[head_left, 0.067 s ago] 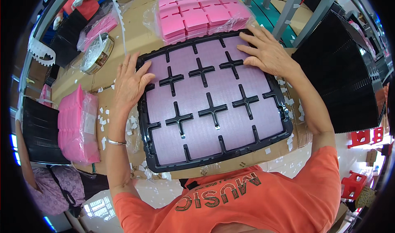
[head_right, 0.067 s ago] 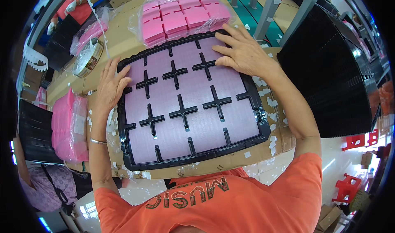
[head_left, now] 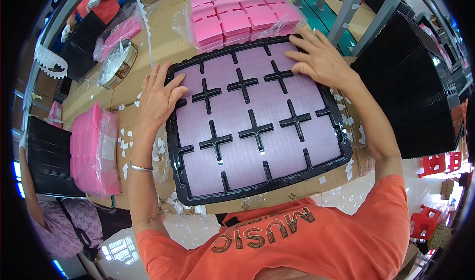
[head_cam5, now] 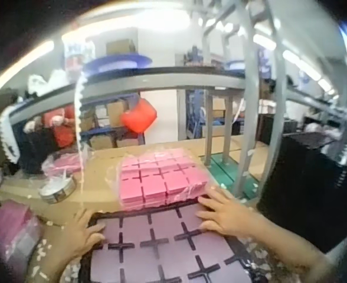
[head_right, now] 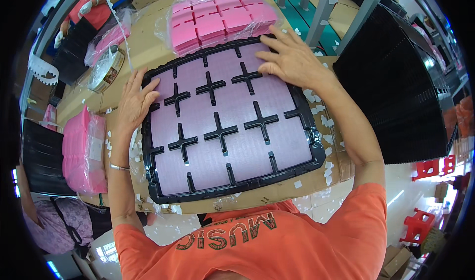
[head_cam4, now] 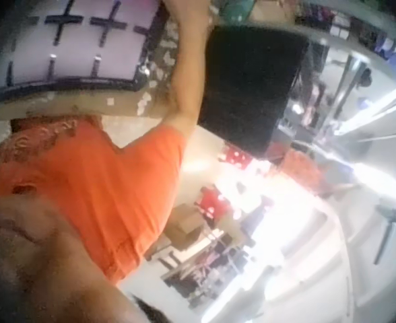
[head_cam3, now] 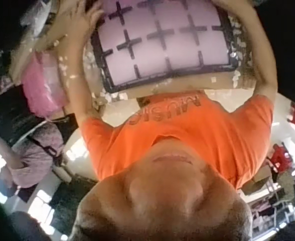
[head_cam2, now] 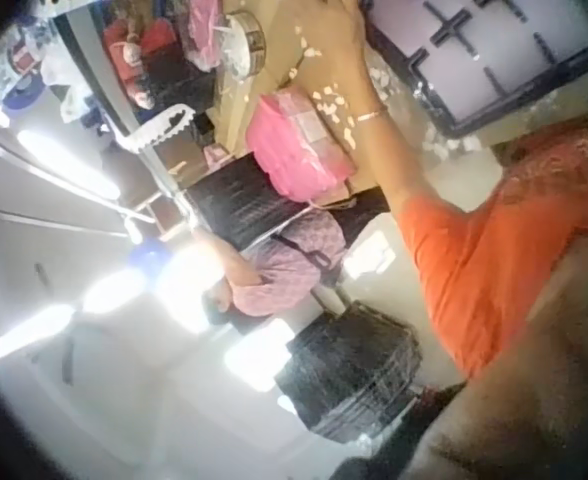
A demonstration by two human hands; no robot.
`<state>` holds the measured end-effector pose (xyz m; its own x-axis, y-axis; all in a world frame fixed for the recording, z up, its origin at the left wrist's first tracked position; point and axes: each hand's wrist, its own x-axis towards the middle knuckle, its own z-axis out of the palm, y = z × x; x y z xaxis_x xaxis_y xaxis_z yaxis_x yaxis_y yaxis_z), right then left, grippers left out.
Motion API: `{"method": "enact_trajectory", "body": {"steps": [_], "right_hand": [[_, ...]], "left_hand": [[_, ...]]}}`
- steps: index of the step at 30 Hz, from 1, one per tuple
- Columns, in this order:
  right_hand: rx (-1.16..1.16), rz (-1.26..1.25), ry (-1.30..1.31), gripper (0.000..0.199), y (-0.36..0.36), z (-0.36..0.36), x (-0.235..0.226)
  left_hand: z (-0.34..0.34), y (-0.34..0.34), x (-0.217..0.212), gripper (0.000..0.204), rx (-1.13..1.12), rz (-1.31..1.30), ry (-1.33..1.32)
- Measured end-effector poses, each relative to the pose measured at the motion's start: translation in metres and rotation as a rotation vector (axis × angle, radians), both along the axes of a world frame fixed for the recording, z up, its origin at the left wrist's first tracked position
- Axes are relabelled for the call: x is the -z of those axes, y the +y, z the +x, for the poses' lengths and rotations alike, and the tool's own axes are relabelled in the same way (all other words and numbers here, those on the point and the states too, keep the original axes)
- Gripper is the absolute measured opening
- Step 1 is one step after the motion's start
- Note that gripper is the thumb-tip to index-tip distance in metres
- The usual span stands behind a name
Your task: The person applies adhesive tabs onto the corners of a black plastic tray, places a pink foam insert into the tray, and presses it down. The person then stacks the finished tray onto a pile and repeats the process with another tray.
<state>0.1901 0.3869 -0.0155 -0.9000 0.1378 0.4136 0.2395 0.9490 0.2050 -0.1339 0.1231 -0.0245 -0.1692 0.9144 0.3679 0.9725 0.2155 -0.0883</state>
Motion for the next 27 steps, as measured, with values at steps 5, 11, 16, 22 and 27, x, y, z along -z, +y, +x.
{"method": "enact_trajectory", "body": {"steps": [5, 11, 16, 22, 27], "right_hand": [[0.165, -0.172, 0.137, 0.036, 0.001, 0.018, -0.015], [0.338, -0.596, 0.188, 0.035, -0.027, 0.063, -0.004], [0.424, -1.007, 0.210, 0.035, -0.032, 0.062, 0.010], [0.498, -1.288, 0.338, 0.031, -0.042, 0.050, -0.001], [0.452, -1.352, 0.465, 0.029, -0.046, 0.057, -0.014]], "left_hand": [[0.000, -0.018, -0.013, 0.043, 0.004, 0.182, 0.029], [0.014, -0.079, -0.004, 0.030, -0.241, 0.241, -0.795], [0.035, -0.077, -0.001, 0.033, -0.366, 0.118, -1.202], [0.028, -0.078, 0.000, 0.030, -0.391, 0.140, -1.281], [0.030, -0.080, -0.022, 0.022, -0.318, 0.251, -1.396]]}}
